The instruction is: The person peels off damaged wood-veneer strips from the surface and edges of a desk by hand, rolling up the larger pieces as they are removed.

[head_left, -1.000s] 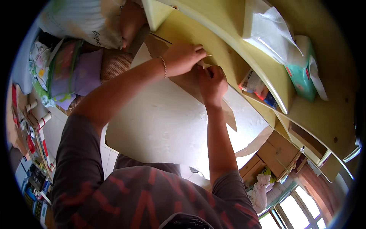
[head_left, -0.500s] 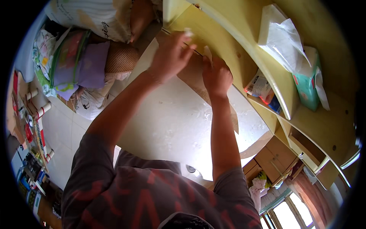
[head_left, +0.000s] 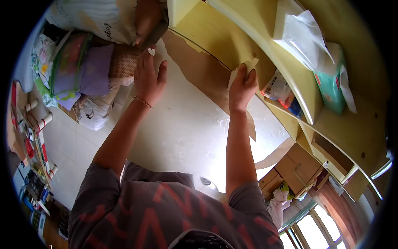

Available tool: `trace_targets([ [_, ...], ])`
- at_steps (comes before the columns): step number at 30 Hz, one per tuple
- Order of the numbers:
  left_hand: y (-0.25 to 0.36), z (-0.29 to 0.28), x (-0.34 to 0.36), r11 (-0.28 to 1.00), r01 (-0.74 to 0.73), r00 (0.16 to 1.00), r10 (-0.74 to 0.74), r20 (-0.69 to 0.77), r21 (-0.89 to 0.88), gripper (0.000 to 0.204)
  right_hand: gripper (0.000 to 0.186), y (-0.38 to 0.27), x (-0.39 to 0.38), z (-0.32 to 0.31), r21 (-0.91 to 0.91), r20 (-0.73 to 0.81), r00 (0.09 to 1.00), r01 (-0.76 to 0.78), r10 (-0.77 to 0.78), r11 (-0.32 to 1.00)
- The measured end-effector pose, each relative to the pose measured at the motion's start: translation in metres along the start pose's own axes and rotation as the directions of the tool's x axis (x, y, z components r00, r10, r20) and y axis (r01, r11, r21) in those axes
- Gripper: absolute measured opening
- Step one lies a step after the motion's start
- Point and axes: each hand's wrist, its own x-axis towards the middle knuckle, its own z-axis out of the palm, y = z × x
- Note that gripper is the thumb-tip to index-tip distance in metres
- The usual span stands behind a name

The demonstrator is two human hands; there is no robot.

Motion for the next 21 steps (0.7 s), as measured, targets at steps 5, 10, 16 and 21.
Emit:
trace_targets([
  [5,-0.003,0.004,-0.002,0.999,-0.05,0.996,0.051,-0.076,0.02,0.048,0.024,-0.001,-0.02,-0.035,0.109,0.123,0.988,-0.111,0.098,0.988],
  [10,0.039,0.011,-0.019,0.966,-0.248,0.969,0.248,-0.005,-0.078,0.041,0.022,0.005,-0.026,-0.06,0.466,0.23,0.853,-0.519,0.468,0.717],
  [16,0.138,0.052,-0.044,0.961,-0.212,0.955,0.242,0.169,-0.178,0.034,0.029,0.012,-0.03,-0.078,0.618,0.232,0.81,-0.551,0.539,0.561],
  [21,0.165,0.072,-0.052,0.964,-0.205,0.957,0.234,0.171,-0.171,0.038,0.019,0.033,-0.029,-0.098,0.685,0.234,0.824,-0.517,0.516,0.514],
])
